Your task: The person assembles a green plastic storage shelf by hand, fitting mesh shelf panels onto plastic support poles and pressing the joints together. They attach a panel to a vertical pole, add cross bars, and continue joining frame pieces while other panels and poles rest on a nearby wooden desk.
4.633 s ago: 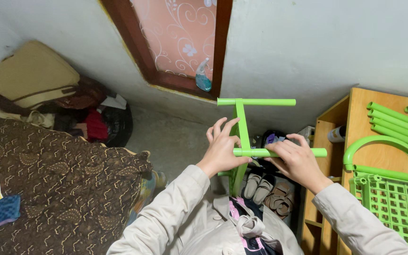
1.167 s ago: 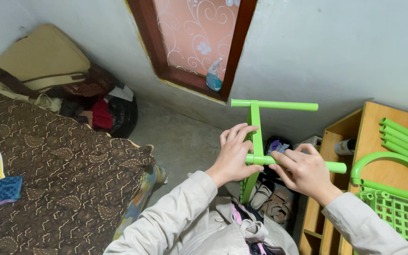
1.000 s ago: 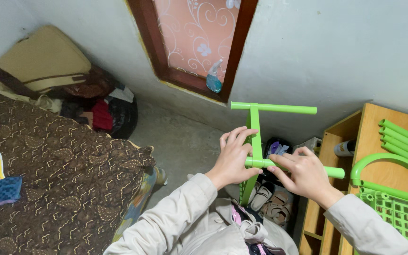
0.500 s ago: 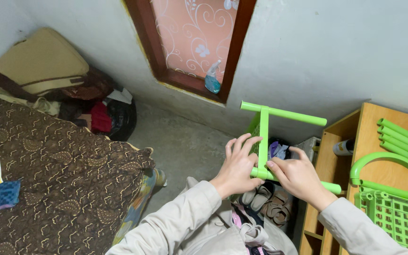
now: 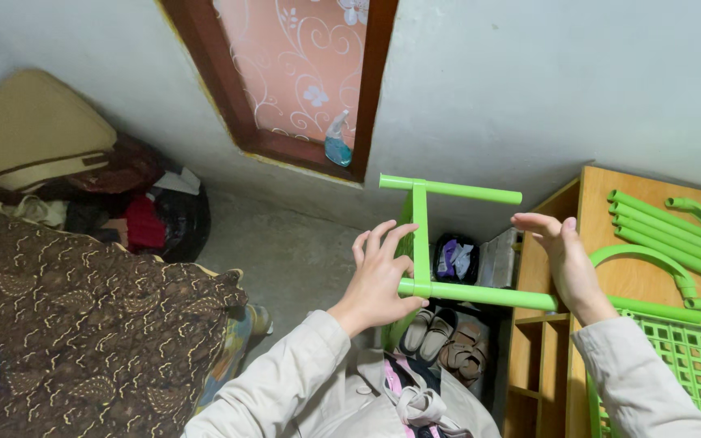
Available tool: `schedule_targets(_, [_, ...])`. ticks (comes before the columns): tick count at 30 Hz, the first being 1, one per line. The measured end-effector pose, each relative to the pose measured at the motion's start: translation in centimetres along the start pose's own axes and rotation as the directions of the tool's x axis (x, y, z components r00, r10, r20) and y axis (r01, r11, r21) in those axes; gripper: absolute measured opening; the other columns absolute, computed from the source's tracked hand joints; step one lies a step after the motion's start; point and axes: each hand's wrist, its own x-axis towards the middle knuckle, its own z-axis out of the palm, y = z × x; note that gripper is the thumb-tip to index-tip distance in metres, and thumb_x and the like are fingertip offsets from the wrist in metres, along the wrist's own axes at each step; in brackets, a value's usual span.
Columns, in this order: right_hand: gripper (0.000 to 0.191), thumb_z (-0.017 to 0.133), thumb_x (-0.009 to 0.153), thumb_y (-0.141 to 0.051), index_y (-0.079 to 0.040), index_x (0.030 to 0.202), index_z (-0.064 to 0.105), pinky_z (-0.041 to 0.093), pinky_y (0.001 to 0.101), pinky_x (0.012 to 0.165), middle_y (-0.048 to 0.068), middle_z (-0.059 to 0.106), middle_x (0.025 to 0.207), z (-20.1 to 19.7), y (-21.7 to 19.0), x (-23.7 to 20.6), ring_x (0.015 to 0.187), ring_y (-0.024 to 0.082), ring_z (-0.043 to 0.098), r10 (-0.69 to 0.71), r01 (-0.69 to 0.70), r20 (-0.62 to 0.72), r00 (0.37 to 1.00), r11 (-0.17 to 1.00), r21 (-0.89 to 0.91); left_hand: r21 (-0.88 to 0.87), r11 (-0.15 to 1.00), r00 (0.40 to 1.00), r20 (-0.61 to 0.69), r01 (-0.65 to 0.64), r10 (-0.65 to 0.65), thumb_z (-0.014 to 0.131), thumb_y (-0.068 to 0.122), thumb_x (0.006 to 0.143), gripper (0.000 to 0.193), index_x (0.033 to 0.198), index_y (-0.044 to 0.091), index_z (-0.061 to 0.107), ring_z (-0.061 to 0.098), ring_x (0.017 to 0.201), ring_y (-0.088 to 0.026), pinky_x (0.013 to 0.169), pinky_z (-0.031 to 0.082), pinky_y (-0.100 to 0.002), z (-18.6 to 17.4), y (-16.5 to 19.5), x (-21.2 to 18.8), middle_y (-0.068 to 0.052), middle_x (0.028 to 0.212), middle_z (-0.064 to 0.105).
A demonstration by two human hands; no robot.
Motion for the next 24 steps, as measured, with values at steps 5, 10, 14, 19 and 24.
schedule_targets(5, [0.078, 0.012, 0.112, -0.056, 0.003, 0.129, 0.06, 0.035, 0.0449, 0.117, 0.018, 0.065, 0.132, 0.5, 2.7, 0.0, 0.132, 0.029, 0.056, 0.069, -0.073, 0.025, 0.997, 0.963, 0.26, 0.016, 1.0, 1.0, 0.01, 0.015, -0.015, 0.091, 0.03, 0.057, 0.037, 0.071, 0.008, 0.065, 0.024, 0.147, -0.042, 0.115, 0.011, -0.064, 0.1, -0.1, -0.1, -0.016, 0.152, 0.043])
schedule_targets(10, [0.077, 0.013, 0.112, -0.056, 0.003, 0.128, 0.061, 0.035, 0.0479, 0.119, 0.018, 0.065, 0.13, 0.7, 3.1, -0.8, 0.131, 0.031, 0.057, 0.109, -0.106, 0.01, 0.994, 0.931, 0.35, 0.033, 0.999, 0.999, 0.025, 0.036, -0.037, 0.091, 0.031, 0.056, 0.037, 0.071, 0.008, 0.066, 0.024, 0.147, -0.042, 0.115, 0.011, -0.063, 0.4, -0.1, -0.4, -0.016, 0.152, 0.043])
schedule_targets(14, [0.069, 0.018, 0.113, -0.053, -0.003, 0.131, 0.061, 0.029, 0.0458, 0.122, 0.015, 0.062, 0.137, 1.5, 1.5, -1.6, 0.137, 0.031, 0.05, -0.12, 0.12, -0.031, 0.992, 0.993, -0.018, 0.026, 0.999, 0.999, 0.012, 0.037, -0.037, 0.092, 0.031, 0.057, 0.038, 0.071, 0.008, 0.065, 0.024, 0.147, -0.042, 0.115, 0.011, -0.064, 0.5, -0.2, -0.6, -0.016, 0.152, 0.043])
schedule_targets(19, [0.058, 0.026, 0.11, -0.052, -0.018, 0.134, 0.064, 0.003, 0.0623, 0.122, 0.012, 0.05, 0.153, 2.9, -1.3, -3.7, 0.151, 0.035, 0.03, -0.452, 0.307, -0.034, 0.891, 0.658, -0.688, 0.02, 1.0, 1.0, 0.016, 0.014, -0.015, 0.091, 0.03, 0.058, 0.038, 0.071, 0.009, 0.063, 0.025, 0.148, -0.041, 0.116, 0.011, -0.065, 0.5, -0.1, -0.6, -0.015, 0.154, 0.043])
schedule_targets(24, [0.051, 0.033, 0.109, -0.054, -0.022, 0.131, 0.067, 0.003, 0.0613, 0.123, 0.006, 0.049, 0.155, 3.4, -2.1, -4.6, 0.151, 0.032, 0.031, -0.538, 0.32, -0.036, 0.842, 0.552, -0.77, 0.052, 0.998, 0.999, 0.04, 0.02, -0.022, 0.091, 0.031, 0.058, 0.037, 0.07, 0.009, 0.064, 0.022, 0.149, -0.041, 0.115, 0.009, -0.066, 0.0, 0.2, -0.3, -0.015, 0.154, 0.041])
